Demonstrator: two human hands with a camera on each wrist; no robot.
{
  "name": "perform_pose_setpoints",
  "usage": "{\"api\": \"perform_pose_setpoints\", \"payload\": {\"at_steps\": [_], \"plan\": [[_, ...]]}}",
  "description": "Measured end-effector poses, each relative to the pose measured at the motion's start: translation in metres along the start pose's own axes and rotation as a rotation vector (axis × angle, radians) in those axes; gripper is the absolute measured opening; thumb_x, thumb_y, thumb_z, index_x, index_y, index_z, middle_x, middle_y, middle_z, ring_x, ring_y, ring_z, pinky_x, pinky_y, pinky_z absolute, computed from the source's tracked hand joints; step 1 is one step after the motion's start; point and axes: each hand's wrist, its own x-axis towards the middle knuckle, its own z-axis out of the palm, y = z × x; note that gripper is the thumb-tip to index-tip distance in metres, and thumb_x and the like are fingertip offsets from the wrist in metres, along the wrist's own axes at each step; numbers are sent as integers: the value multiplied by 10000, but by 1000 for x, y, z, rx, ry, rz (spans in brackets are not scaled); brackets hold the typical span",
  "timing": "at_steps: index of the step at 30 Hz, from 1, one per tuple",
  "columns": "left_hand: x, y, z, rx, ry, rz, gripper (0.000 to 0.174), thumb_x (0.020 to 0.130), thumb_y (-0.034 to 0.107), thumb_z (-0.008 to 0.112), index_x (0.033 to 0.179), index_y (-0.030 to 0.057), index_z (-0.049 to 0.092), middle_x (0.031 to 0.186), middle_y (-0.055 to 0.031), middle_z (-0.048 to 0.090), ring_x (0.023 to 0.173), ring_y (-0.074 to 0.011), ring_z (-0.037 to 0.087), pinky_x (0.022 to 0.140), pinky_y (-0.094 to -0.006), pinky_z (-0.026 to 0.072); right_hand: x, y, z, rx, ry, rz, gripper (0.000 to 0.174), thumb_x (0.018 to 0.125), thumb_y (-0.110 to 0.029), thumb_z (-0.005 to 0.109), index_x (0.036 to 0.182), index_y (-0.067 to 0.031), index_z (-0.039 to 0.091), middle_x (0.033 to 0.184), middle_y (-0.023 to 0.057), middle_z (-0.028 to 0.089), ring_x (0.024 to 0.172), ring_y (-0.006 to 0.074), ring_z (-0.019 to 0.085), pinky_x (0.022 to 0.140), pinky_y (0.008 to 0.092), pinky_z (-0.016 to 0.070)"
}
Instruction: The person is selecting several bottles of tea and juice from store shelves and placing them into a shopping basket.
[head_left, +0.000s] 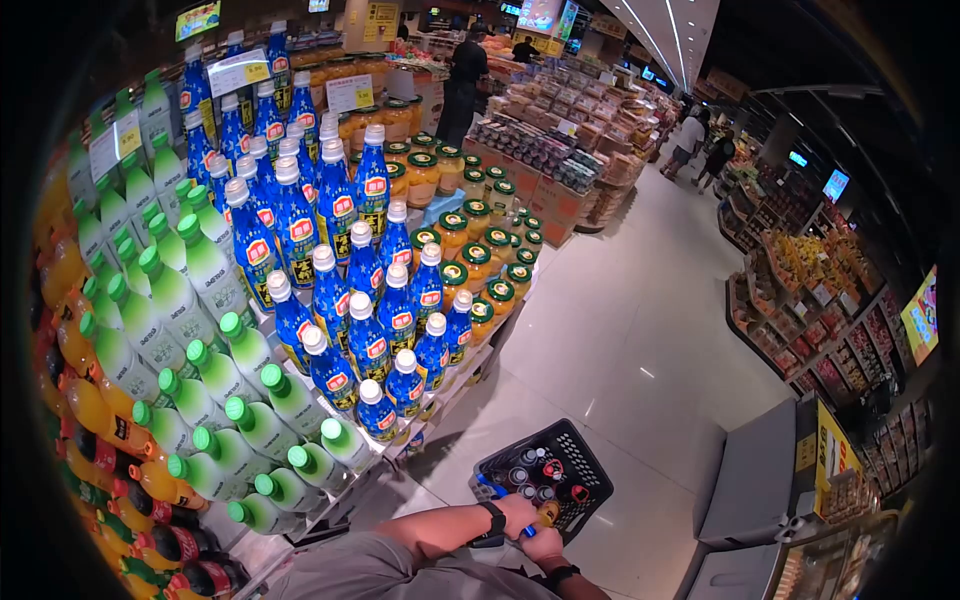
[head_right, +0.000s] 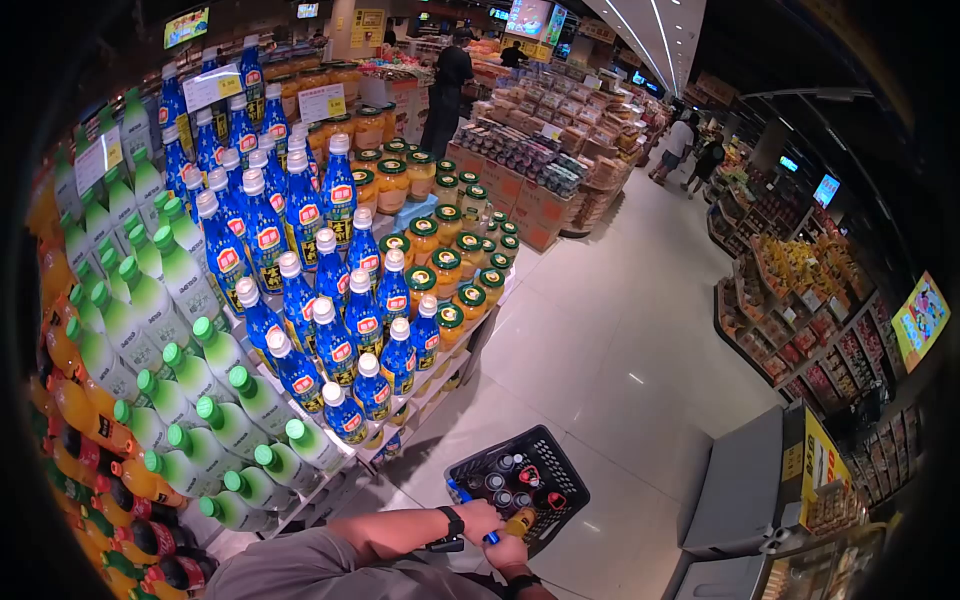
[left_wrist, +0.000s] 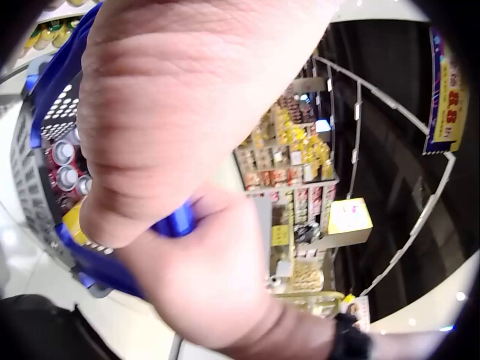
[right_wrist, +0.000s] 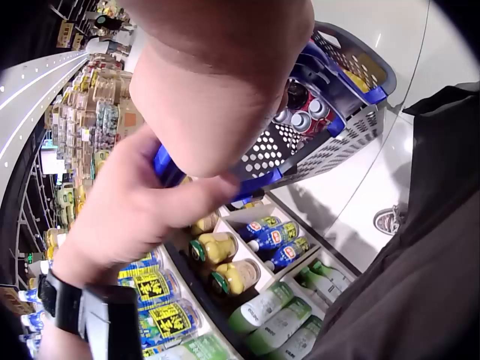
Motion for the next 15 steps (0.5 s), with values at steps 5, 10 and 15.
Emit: {"api": "perform_pose_setpoints", "payload": {"at_steps": [5, 10, 15], "plan": [[49, 10, -24, -22, 111, -82, 173, 661, 131, 698, 798, 41, 754, 836, -177, 718, 834, -344, 709, 717, -436, 567, 29, 41, -16, 50, 97, -24, 300, 726, -368, 762, 859, -100, 746, 773, 192, 695, 771, 382, 690, 733, 456, 563], [106, 27, -43, -12, 180, -129, 189, 603, 147, 712, 761, 51, 751, 803, -168, 716, 818, -356, 706, 706, -447, 570, 55, 87, -55, 152, 128, -99, 290, 741, -339, 758, 848, -70, 742, 762, 194, 693, 780, 376, 695, 714, 441, 558], [165, 49, -59, 20, 87, -233, 177, 618, 164, 707, 774, 103, 763, 851, -109, 734, 855, -282, 719, 696, -401, 566, 71, 130, -96, 160, 77, -133, 342, 738, -325, 754, 913, -32, 736, 797, 223, 691, 812, 398, 686, 719, 455, 547]]}}
